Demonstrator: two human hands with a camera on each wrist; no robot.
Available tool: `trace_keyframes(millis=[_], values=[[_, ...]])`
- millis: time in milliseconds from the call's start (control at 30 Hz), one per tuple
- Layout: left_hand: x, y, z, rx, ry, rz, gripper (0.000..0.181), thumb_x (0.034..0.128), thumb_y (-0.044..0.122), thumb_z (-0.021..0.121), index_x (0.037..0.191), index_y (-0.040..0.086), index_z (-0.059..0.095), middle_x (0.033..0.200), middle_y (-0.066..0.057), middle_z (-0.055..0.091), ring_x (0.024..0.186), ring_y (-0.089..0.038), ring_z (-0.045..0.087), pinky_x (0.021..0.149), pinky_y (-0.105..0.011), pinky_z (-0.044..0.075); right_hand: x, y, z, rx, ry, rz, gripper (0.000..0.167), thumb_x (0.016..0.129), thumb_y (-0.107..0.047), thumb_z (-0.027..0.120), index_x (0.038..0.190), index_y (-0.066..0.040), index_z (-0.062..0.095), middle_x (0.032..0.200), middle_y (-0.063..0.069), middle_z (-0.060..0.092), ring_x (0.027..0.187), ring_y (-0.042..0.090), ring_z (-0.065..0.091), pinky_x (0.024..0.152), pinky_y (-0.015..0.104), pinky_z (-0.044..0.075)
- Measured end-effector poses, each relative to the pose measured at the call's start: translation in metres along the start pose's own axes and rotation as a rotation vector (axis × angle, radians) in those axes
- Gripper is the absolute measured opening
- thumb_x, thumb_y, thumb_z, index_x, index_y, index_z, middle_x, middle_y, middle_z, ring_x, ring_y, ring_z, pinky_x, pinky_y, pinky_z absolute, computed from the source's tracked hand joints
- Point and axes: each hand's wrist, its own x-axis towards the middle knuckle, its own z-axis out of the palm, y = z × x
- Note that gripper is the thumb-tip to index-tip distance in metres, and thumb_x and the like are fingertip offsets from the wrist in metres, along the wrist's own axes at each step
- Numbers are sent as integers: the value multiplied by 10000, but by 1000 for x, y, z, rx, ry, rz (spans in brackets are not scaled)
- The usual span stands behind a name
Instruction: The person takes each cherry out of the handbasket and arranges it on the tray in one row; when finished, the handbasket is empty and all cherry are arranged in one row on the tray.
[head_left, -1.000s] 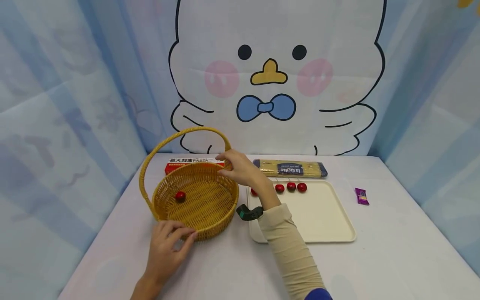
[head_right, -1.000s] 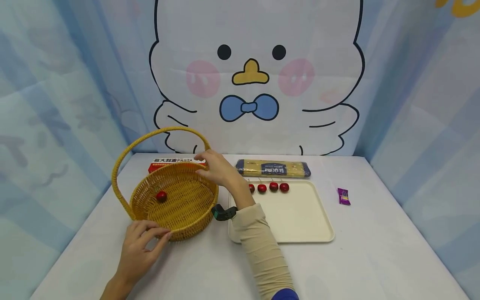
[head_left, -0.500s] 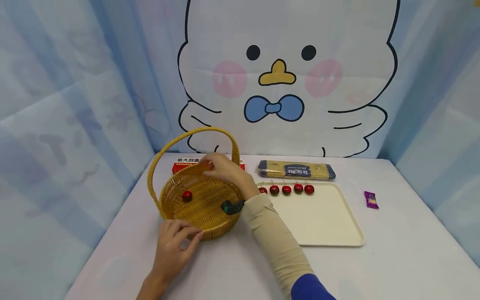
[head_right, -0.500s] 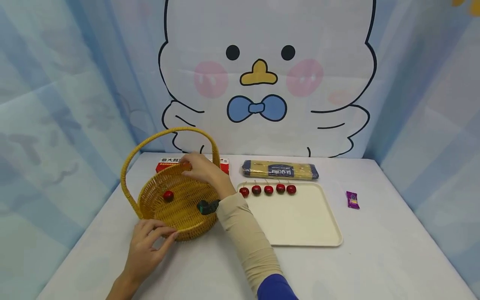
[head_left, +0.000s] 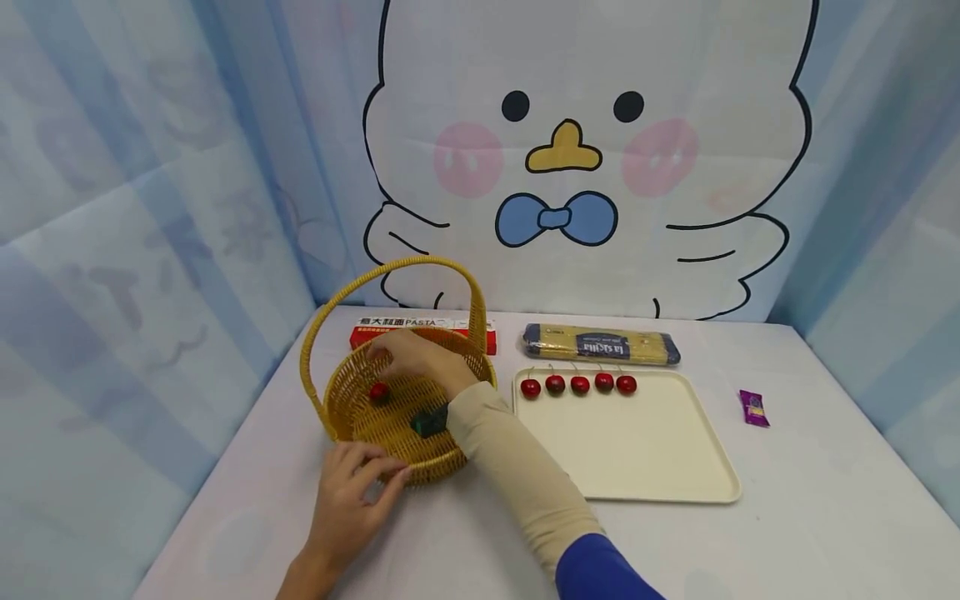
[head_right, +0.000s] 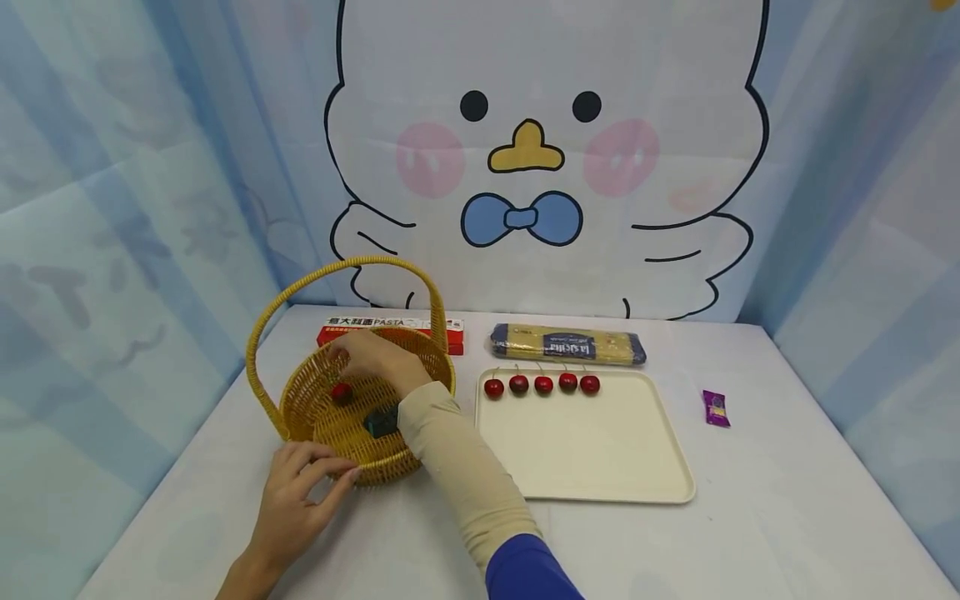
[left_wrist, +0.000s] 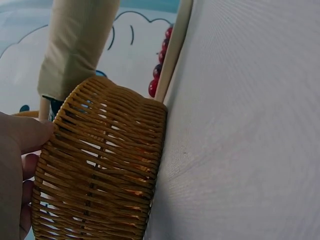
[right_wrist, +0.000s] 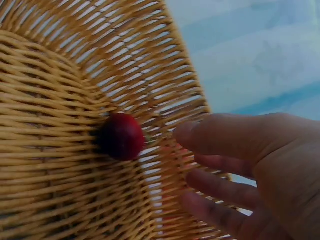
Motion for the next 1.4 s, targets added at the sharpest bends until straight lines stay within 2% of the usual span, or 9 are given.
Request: trace_keyframes(millis=[233, 433, 533, 733, 800, 900, 1167, 1233, 1400], values=[[0, 0, 0, -6, 11, 15, 119, 745, 137, 855, 815, 140, 760, 863, 14, 626, 838, -168, 518, 822, -326, 346, 3, -4, 13, -51, -128, 25, 370, 937, -177, 718, 1301, -154, 656, 1293, 12, 656, 1157, 140, 612, 966, 295, 512], [1, 1, 1, -13, 12, 9, 97, 774, 158, 844, 818, 136, 761, 863, 14, 627, 839, -167, 515, 820, -326, 340, 5, -3, 16, -56, -204, 23, 303, 932, -118, 714, 1232, -157, 699, 1201, 19, 696, 1101, 141, 645, 876, 253, 526], [1, 1, 1, -14, 10, 6, 89, 792, 178, 836, 819, 136, 761, 863, 15, 624, 839, -164, 513, 818, -325, 334, 4, -4, 16, -56, -205, 30, 292, 924, -124, 726, 1212, -165, 704, 1184, 12, 696, 1081, 134, 646, 862, 252, 525], [1, 1, 2, -11, 13, 11, 100, 766, 157, 846, 816, 136, 762, 860, 13, 626, 836, -166, 514, 813, -323, 333, 2, -5, 14, -71, -197, 26, 288, 921, -108, 725, 1202, -166, 702, 1150, -8, 689, 1045, 115, 632, 856, 244, 522], [1, 1, 2, -13, 17, 15, 91, 810, 199, 827, 818, 135, 763, 862, 12, 629, 837, -168, 516, 813, -323, 335, 1, -7, 11, -72, -184, 28, 280, 920, -111, 725, 1193, -167, 697, 1133, -16, 683, 1027, 108, 626, 851, 239, 519], [1, 0, 1, -13, 25, 25, 173, 897, 293, 760, 824, 137, 764, 865, 12, 630, 837, -170, 516, 816, -325, 337, -2, -9, 7, -73, -165, 30, 272, 925, -118, 721, 1191, -164, 687, 1118, -17, 674, 1009, 106, 619, 847, 241, 519], [2, 2, 2, -12, 3, 18, 240, 925, 333, 729, 818, 121, 762, 860, -1, 631, 836, -182, 514, 824, -326, 344, -25, -6, -5, -97, -104, 17, 262, 955, -124, 683, 1216, -150, 672, 1104, -38, 660, 989, 90, 604, 854, 226, 516], [1, 2, 1, -6, -8, 9, 293, 948, 370, 695, 815, 118, 762, 857, -4, 631, 837, -184, 515, 825, -326, 346, -30, -8, -9, -115, -92, 4, 282, 957, -122, 681, 1238, -145, 664, 1136, -35, 658, 1008, 83, 598, 864, 214, 510], [1, 2, 0, -16, -10, 4, 283, 940, 359, 707, 818, 111, 768, 855, -7, 638, 841, -191, 522, 824, -329, 349, -52, -11, -19, -165, -40, -14, 320, 962, -136, 678, 1280, -148, 649, 1234, -17, 634, 1101, 98, 583, 936, 231, 502]])
